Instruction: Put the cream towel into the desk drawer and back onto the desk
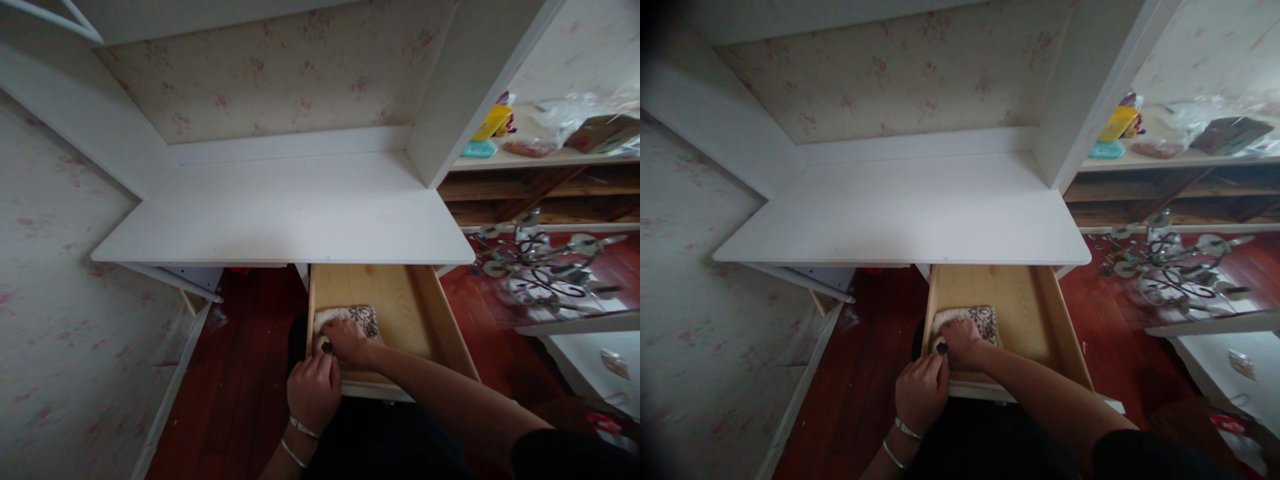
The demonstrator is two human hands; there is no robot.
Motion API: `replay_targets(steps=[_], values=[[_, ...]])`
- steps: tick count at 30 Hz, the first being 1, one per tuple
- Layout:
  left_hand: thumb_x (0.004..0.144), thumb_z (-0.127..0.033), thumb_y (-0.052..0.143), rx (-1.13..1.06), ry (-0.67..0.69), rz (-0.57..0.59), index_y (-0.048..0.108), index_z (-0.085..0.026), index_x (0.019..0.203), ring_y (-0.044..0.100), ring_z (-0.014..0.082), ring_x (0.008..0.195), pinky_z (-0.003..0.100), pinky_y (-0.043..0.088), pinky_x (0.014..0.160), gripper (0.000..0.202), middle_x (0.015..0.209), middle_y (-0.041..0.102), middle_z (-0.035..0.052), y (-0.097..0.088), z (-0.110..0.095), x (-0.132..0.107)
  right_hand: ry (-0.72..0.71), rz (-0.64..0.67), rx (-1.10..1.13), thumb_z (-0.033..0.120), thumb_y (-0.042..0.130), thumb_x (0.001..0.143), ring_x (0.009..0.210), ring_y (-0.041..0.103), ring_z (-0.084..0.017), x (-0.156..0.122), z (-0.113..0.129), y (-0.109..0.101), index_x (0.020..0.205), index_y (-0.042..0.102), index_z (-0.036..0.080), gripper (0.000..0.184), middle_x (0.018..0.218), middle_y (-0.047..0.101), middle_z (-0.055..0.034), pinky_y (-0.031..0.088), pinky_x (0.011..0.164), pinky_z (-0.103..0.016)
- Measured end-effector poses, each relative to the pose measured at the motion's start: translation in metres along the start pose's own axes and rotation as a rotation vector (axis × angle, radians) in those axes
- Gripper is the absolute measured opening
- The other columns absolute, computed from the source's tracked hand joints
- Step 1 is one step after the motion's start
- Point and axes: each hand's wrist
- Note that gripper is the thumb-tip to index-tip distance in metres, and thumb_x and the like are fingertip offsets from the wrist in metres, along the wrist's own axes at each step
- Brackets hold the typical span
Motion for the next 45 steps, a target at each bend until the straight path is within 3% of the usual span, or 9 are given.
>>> replay_targets(steps=[8,11,15,22,27,33,37,41,45], values=[[0.089,-0.02,0.047,0.023,-0.003,-0.027,0.056,-0.023,0.071,0.057,0.0163,0.064,0.033,0.033,0.061,0.021,0.064,0.061,-0.0012,0.001,0.0,-0.002,0.244,-0.112,-0.002,0.014,0.042,0.087,0.112,0.052,-0.03,0.056,-0.025,-0.032,0.121,0.057,0.026,0.039,0.129,0.051,-0.0116,0.052,0.076,-0.041],[0.09,-0.021,0.047,0.022,-0.01,-0.044,0.057,-0.023,0.071,0.057,0.0164,0.063,0.033,0.033,0.061,0.021,0.064,0.061,-0.0014,0.002,0.0,-0.002,0.326,-0.138,0.014,0.014,0.035,0.091,0.123,0.041,-0.032,0.072,-0.034,-0.037,0.132,0.049,0.031,0.047,0.146,0.035,-0.0096,0.049,0.082,-0.052],[0.09,-0.021,0.047,0.029,-0.001,-0.057,0.057,-0.023,0.071,0.057,0.016,0.062,0.033,0.033,0.06,0.022,0.063,0.061,-0.0013,0.005,0.0,-0.001,0.441,-0.071,0.052,0.011,0.035,0.09,0.135,0.022,-0.037,0.088,-0.042,-0.036,0.146,0.026,0.04,0.064,0.159,0.01,-0.0032,0.036,0.087,-0.074],[0.09,-0.021,0.047,0.05,0.006,-0.058,0.058,-0.023,0.07,0.056,0.0157,0.061,0.032,0.035,0.059,0.022,0.063,0.061,-0.0006,0.006,0.002,0.003,0.457,-0.009,0.095,0.009,0.038,0.089,0.138,0.019,-0.037,0.097,-0.05,-0.041,0.147,0.02,0.043,0.07,0.16,0.003,-0.0034,0.038,0.086,-0.074],[0.09,-0.021,0.046,0.041,-0.003,-0.038,0.058,-0.023,0.069,0.058,0.0158,0.062,0.031,0.036,0.061,0.024,0.063,0.062,-0.0003,0.002,0.001,0.003,0.43,0.032,0.083,0.013,0.046,0.088,0.141,0.014,-0.035,0.075,-0.071,-0.039,0.147,0.013,0.047,0.075,0.16,-0.001,-0.0022,0.037,0.086,-0.074],[0.091,-0.023,0.046,0.015,0.001,-0.024,0.059,-0.023,0.068,0.059,0.0158,0.063,0.032,0.036,0.061,0.026,0.064,0.063,-0.001,0.0,0.001,0.002,0.576,0.0,0.025,0.021,0.054,0.086,0.141,0.012,-0.041,0.014,-0.153,-0.017,0.149,0.003,0.044,0.084,0.159,-0.009,-0.0054,0.039,0.089,-0.07],[0.091,-0.023,0.046,0.001,0.016,-0.016,0.059,-0.023,0.07,0.059,0.0156,0.065,0.031,0.036,0.062,0.025,0.066,0.063,-0.0012,0.0,0.001,0.001,0.44,-0.021,-0.032,0.015,0.058,0.079,0.141,0.018,-0.038,-0.019,-0.191,-0.007,0.151,0.016,0.03,0.086,0.159,0.005,-0.0119,0.027,0.108,-0.055],[0.091,-0.024,0.046,-0.006,0.013,-0.009,0.059,-0.023,0.07,0.059,0.0155,0.065,0.031,0.036,0.062,0.025,0.066,0.063,-0.0019,0.001,0.002,0.0,0.338,-0.025,-0.058,0.004,0.052,0.075,0.136,0.033,-0.032,-0.035,-0.179,0.003,0.15,0.024,0.022,0.082,0.156,0.019,-0.0166,0.025,0.112,-0.047],[0.092,-0.023,0.045,-0.021,-0.003,-0.005,0.059,-0.024,0.07,0.059,0.0152,0.065,0.031,0.036,0.062,0.026,0.066,0.063,-0.0022,0.0,0.001,0.0,0.287,-0.02,-0.066,0.002,0.046,0.076,0.12,0.053,-0.034,-0.062,-0.148,0.017,0.148,0.032,0.022,0.075,0.152,0.026,-0.0207,0.043,0.097,-0.047]])
Point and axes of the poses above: each hand's wrist, its own x-axis towards the middle knuckle, its own y-axis out of the palm, z = x × y
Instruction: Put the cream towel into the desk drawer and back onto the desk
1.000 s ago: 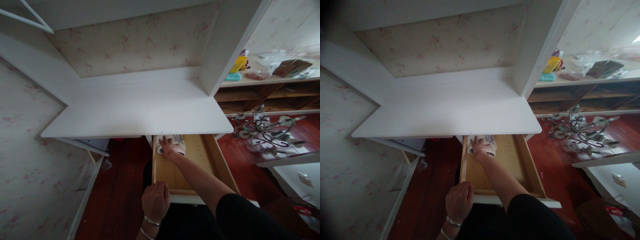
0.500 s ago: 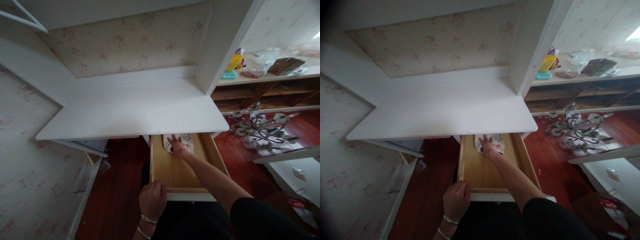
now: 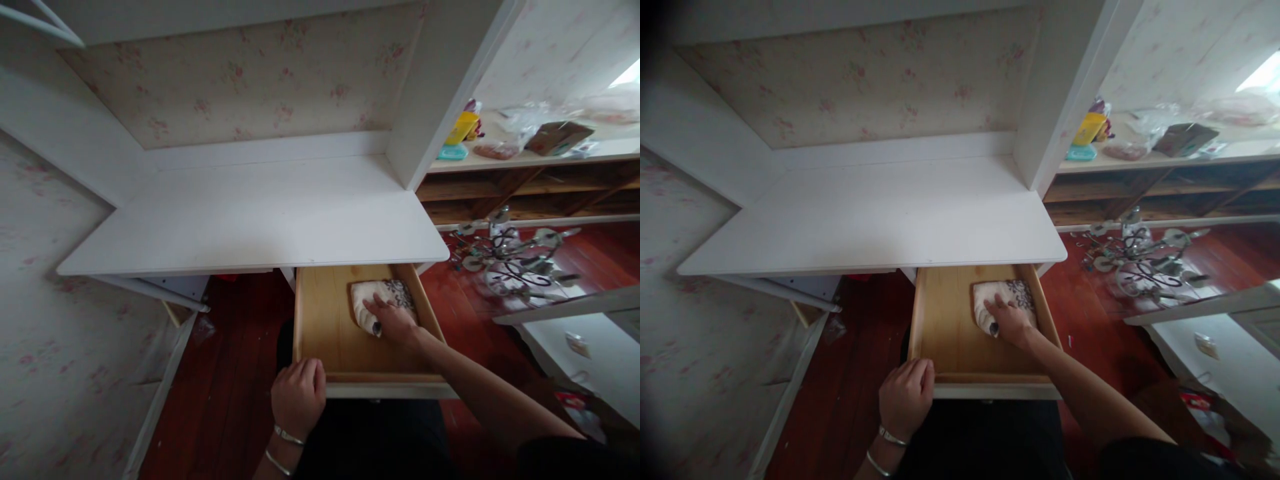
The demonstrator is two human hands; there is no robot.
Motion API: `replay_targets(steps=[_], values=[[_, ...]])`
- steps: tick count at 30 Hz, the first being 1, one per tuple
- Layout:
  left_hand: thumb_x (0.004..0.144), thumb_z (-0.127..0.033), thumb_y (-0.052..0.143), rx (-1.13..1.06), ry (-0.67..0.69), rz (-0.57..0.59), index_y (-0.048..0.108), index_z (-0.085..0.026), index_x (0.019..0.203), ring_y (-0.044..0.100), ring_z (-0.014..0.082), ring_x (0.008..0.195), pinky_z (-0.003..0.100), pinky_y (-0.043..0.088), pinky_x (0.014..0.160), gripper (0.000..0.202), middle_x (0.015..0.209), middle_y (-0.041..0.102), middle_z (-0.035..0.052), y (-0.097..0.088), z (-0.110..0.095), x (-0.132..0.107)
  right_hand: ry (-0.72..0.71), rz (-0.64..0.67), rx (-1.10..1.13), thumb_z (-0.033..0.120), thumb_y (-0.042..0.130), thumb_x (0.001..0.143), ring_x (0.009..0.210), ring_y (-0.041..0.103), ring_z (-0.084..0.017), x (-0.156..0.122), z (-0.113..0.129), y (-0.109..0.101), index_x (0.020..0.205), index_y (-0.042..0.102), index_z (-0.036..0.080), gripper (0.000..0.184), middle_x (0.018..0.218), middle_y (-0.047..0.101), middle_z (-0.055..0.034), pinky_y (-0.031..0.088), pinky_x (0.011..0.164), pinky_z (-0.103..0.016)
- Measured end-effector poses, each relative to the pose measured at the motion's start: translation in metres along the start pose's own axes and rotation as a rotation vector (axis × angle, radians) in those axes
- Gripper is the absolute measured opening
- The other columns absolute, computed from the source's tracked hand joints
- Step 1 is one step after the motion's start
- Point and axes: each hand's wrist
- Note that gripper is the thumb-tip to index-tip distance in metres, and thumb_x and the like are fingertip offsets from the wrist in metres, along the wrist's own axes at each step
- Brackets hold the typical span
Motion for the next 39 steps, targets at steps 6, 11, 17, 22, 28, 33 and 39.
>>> replay_targets(steps=[6,11,17,22,28,33,39], values=[[0.091,-0.023,0.045,0.005,0.017,-0.003,0.058,-0.023,0.068,0.059,0.0151,0.065,0.032,0.035,0.062,0.027,0.065,0.063,-0.0018,-0.003,-0.001,0.0,-0.199,0.156,0.063,0.003,0.049,0.069,0.101,0.064,-0.033,-0.052,0.011,0.005,0.139,0.046,0.03,0.075,0.141,0.045,-0.0171,0.051,0.081,-0.044],[0.091,-0.023,0.046,0.004,0.03,-0.022,0.06,-0.024,0.07,0.058,0.0147,0.064,0.031,0.035,0.062,0.025,0.065,0.063,-0.0017,-0.002,0.001,0.0,-0.251,0.136,0.143,0.005,0.05,0.069,0.096,0.064,-0.028,-0.059,0.018,-0.008,0.121,0.064,0.028,0.059,0.113,0.065,-0.0113,0.049,0.083,-0.037],[0.091,-0.022,0.045,-0.005,0.018,-0.003,0.058,-0.024,0.069,0.059,0.0153,0.065,0.031,0.036,0.063,0.026,0.065,0.063,-0.0016,0.0,0.001,-0.001,-0.417,0.082,0.081,0.023,0.06,0.07,0.093,0.062,-0.028,-0.035,0.067,-0.016,0.117,0.065,0.032,0.048,0.114,0.06,-0.0101,0.05,0.076,-0.036],[0.09,-0.022,0.047,-0.005,0.001,-0.001,0.059,-0.023,0.07,0.06,0.0156,0.065,0.032,0.036,0.062,0.023,0.067,0.064,-0.0006,-0.001,0.001,-0.002,-0.557,0.053,0.013,0.034,0.064,0.071,0.095,0.062,-0.032,-0.002,0.126,-0.011,0.126,0.056,0.033,0.056,0.114,0.058,-0.0126,0.052,0.074,-0.042],[0.09,-0.021,0.046,-0.012,-0.001,-0.031,0.061,-0.023,0.072,0.059,0.0153,0.064,0.031,0.035,0.06,0.023,0.066,0.064,0.0004,-0.001,0.001,-0.001,-0.431,-0.021,0.01,0.036,0.061,0.078,0.094,0.061,-0.032,0.009,0.148,-0.008,0.117,0.061,0.032,0.039,0.11,0.057,-0.0128,0.052,0.076,-0.047],[0.089,-0.019,0.047,0.0,0.01,-0.033,0.056,-0.023,0.067,0.058,0.0157,0.064,0.031,0.035,0.06,0.025,0.064,0.062,-0.0002,0.0,0.0,0.0,-0.21,-0.131,0.006,0.015,0.044,0.087,0.104,0.054,-0.033,0.035,0.134,-0.022,0.135,0.045,0.033,0.051,0.125,0.051,-0.0137,0.053,0.068,-0.042],[0.089,-0.018,0.047,0.018,0.01,-0.042,0.057,-0.023,0.069,0.057,0.0156,0.062,0.032,0.035,0.061,0.022,0.063,0.061,-0.0005,0.0,-0.001,-0.001,-0.125,-0.173,-0.035,0.014,0.036,0.092,0.118,0.043,-0.034,0.092,0.129,-0.044,0.136,0.044,0.035,0.049,0.14,0.039,-0.0114,0.053,0.072,-0.042]])
Point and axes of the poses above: each hand's wrist, its own x-axis towards the middle knuckle, its own y-axis out of the palm, z = x × y
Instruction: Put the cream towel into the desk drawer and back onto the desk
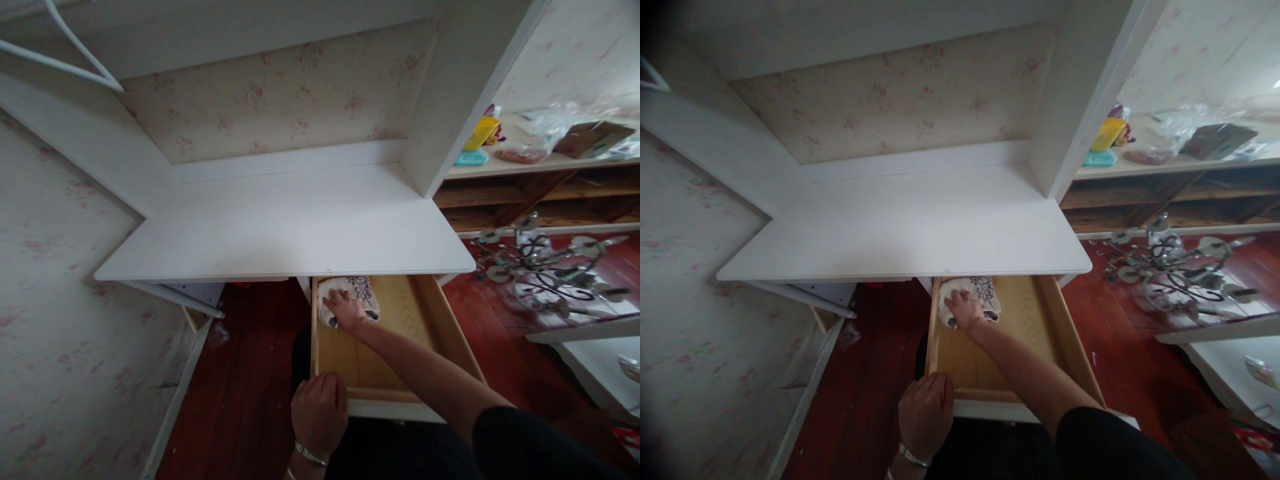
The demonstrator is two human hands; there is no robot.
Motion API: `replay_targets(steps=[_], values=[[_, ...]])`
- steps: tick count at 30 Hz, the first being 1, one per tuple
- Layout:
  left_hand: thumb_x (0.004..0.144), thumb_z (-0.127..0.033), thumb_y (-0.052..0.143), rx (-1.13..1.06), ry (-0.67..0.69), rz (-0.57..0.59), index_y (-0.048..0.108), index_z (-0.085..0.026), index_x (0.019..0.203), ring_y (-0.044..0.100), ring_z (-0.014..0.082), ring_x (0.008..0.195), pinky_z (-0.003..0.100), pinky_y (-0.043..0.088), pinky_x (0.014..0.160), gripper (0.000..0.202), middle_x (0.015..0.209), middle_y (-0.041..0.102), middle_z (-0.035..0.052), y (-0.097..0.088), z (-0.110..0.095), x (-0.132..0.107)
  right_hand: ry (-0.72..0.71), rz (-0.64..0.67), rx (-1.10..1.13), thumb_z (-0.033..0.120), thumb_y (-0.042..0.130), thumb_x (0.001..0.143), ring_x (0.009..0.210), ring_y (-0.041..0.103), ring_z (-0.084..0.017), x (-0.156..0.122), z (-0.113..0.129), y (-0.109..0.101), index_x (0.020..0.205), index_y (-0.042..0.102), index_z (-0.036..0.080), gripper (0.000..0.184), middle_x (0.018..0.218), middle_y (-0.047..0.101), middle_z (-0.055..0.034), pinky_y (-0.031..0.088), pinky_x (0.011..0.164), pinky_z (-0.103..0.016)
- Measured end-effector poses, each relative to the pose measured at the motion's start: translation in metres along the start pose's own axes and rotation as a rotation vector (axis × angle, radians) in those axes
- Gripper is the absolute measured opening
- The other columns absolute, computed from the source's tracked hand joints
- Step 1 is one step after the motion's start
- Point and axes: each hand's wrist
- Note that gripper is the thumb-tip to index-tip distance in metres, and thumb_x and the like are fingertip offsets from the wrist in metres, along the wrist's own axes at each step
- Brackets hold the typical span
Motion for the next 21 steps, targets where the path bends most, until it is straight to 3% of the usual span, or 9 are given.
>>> replay_targets(steps=[4,7,12,15,21], values=[[0.09,-0.019,0.046,0.007,0.007,-0.005,0.059,-0.023,0.073,0.058,0.0155,0.063,0.031,0.035,0.061,0.021,0.065,0.063,-0.0003,0.001,0.001,-0.001,0.033,-0.005,-0.014,0.015,0.037,0.093,0.119,0.042,-0.033,0.02,-0.014,-0.002,0.14,0.039,0.036,0.052,0.141,0.037,-0.0116,0.053,0.075,-0.041],[0.09,-0.019,0.046,0.01,0.014,-0.001,0.058,-0.022,0.071,0.057,0.0153,0.062,0.031,0.035,0.06,0.023,0.064,0.062,0.0,0.0,0.002,-0.001,0.012,-0.001,-0.042,0.014,0.036,0.093,0.119,0.043,-0.032,0.017,-0.029,0.0,0.14,0.039,0.038,0.053,0.143,0.038,-0.0102,0.053,0.076,-0.041],[0.091,-0.022,0.046,0.006,0.028,0.003,0.057,-0.023,0.07,0.058,0.0157,0.064,0.032,0.035,0.062,0.024,0.065,0.062,-0.0009,0.001,0.004,-0.001,-0.033,0.009,-0.101,0.011,0.037,0.091,0.118,0.045,-0.03,-0.016,-0.07,0.004,0.137,0.044,0.036,0.053,0.14,0.044,-0.0092,0.051,0.077,-0.039],[0.091,-0.023,0.046,0.004,0.045,-0.008,0.058,-0.023,0.069,0.059,0.016,0.063,0.032,0.036,0.062,0.024,0.065,0.062,-0.0014,0.003,0.005,-0.001,-0.046,0.007,-0.137,0.011,0.036,0.091,0.119,0.045,-0.031,-0.039,-0.1,0.0,0.132,0.051,0.031,0.048,0.138,0.048,-0.011,0.049,0.08,-0.045],[0.09,-0.025,0.047,0.029,0.063,-0.011,0.059,-0.023,0.068,0.059,0.0167,0.061,0.032,0.035,0.061,0.025,0.064,0.063,-0.0005,0.004,0.005,0.0,-0.052,0.015,-0.172,0.01,0.043,0.088,0.122,0.044,-0.032,-0.068,-0.149,-0.016,0.11,0.067,0.016,0.033,0.127,0.058,-0.0174,0.028,0.101,-0.057]])
Point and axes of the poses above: each hand's wrist, its own x-axis towards the middle knuckle, its own y-axis out of the palm, z = x × y
